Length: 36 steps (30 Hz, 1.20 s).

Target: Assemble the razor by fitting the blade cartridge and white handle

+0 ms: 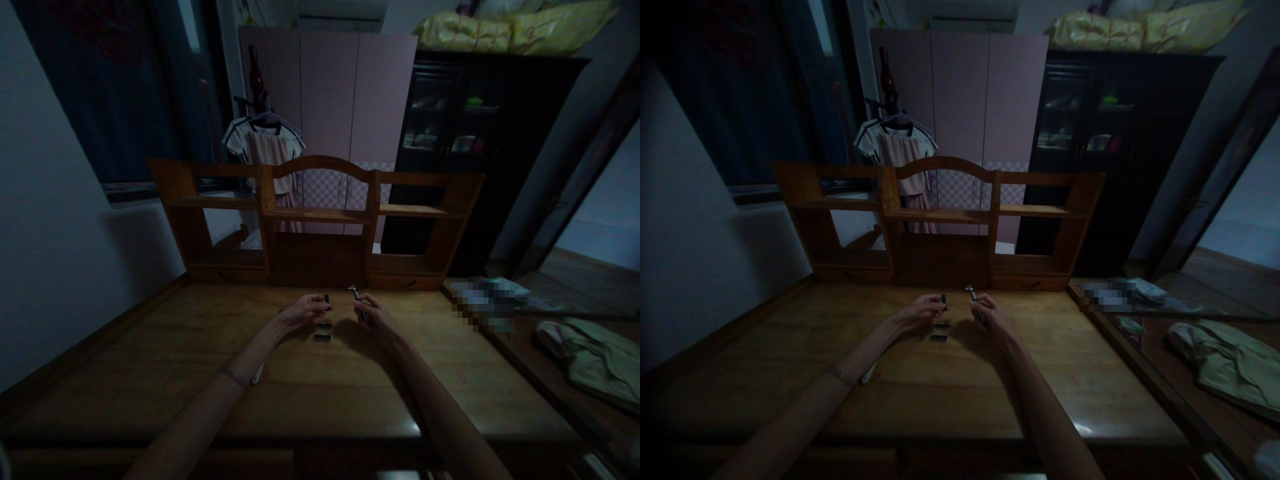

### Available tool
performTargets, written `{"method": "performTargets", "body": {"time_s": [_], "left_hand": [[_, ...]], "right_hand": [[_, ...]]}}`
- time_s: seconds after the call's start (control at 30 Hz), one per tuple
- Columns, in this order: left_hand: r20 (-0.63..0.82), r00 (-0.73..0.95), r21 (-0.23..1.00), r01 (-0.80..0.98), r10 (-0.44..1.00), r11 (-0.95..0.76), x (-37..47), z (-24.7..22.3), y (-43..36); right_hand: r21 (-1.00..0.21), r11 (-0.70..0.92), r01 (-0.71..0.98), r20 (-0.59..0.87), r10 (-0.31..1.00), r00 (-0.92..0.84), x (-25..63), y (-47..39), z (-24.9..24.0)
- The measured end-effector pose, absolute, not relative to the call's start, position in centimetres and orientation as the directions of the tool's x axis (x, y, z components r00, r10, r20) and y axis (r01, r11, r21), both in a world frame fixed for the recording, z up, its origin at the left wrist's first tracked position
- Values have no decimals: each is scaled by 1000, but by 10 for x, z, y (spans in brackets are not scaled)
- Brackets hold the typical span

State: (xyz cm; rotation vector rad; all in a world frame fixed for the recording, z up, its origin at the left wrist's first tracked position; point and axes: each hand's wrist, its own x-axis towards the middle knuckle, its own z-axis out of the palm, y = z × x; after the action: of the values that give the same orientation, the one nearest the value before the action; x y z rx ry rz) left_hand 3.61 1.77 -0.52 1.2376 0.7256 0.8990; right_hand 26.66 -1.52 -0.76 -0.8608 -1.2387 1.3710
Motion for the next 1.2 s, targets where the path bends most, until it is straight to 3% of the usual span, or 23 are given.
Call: {"method": "performTargets", "body": {"time_s": [0.23, 0.4, 0.63, 1.2], "left_hand": [[28, 517, 933, -320, 855, 163, 32, -11, 12], [55, 618, 932, -314, 784, 181, 33, -7, 8], [57, 617, 929, -321, 785, 185, 34, -9, 7], [85, 615, 948, -291, 784, 125, 36, -13, 6]], "right_hand": [[-984, 74, -160, 124, 935, -332, 266, -11, -1], [-992, 117, -40, 123, 914, -387, 264, -22, 8], [-980, 153, 127, 82, 891, -446, 255, -36, 18], [-901, 293, 320, 139, 893, -427, 251, -35, 19]]}}
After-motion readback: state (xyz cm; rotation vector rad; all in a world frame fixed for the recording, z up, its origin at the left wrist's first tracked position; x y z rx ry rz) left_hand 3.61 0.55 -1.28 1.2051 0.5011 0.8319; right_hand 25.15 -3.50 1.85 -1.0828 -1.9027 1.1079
